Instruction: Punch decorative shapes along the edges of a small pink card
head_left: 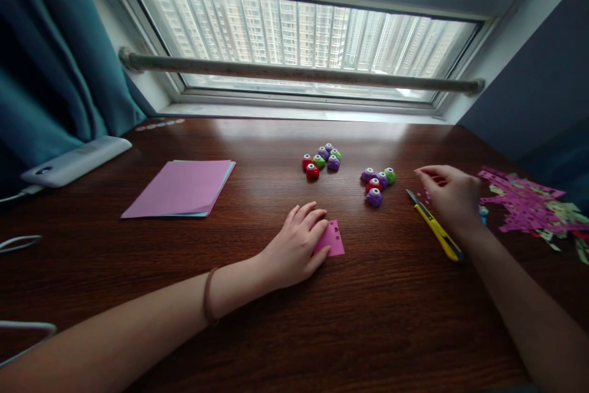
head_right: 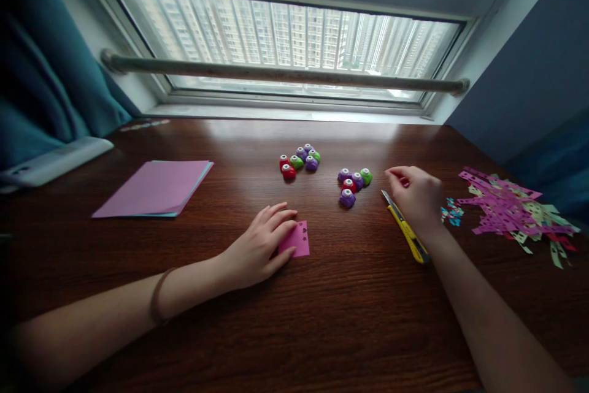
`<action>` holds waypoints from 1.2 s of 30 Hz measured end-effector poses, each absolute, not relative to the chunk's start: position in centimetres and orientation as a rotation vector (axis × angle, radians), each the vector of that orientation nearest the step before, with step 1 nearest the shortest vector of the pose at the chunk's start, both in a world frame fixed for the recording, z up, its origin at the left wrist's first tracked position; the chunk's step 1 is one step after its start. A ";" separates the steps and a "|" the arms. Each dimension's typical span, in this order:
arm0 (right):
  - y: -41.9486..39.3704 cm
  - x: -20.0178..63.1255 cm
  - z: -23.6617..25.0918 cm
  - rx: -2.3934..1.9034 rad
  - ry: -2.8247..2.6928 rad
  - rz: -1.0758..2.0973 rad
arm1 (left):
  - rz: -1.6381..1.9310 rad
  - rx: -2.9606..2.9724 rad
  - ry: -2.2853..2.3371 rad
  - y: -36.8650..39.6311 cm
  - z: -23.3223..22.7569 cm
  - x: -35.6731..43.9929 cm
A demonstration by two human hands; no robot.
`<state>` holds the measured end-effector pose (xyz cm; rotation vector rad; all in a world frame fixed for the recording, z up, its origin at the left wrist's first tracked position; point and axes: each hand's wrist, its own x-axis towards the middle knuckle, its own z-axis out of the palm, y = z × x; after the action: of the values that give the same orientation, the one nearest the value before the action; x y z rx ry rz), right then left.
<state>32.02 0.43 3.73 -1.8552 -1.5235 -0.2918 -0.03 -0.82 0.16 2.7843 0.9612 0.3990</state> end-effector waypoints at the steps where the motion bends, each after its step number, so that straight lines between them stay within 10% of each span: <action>1: 0.2 30.4 3.4 -1.733 -1.652 -0.214 | 0.397 2.784 0.963 -0.8 0.1 0.0; 16: 6.9 20.7 -0.2 -0.909 -2.406 0.094 | 0.434 2.767 0.920 -0.9 0.3 -0.1; 36: 10.8 19.8 -0.9 -1.145 -2.216 -0.150 | 0.443 2.740 0.865 -0.9 0.3 -0.2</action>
<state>19.84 10.78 -0.88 -1.1451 -2.2162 -0.1500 -0.21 -0.90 0.25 2.7397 0.8653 0.4435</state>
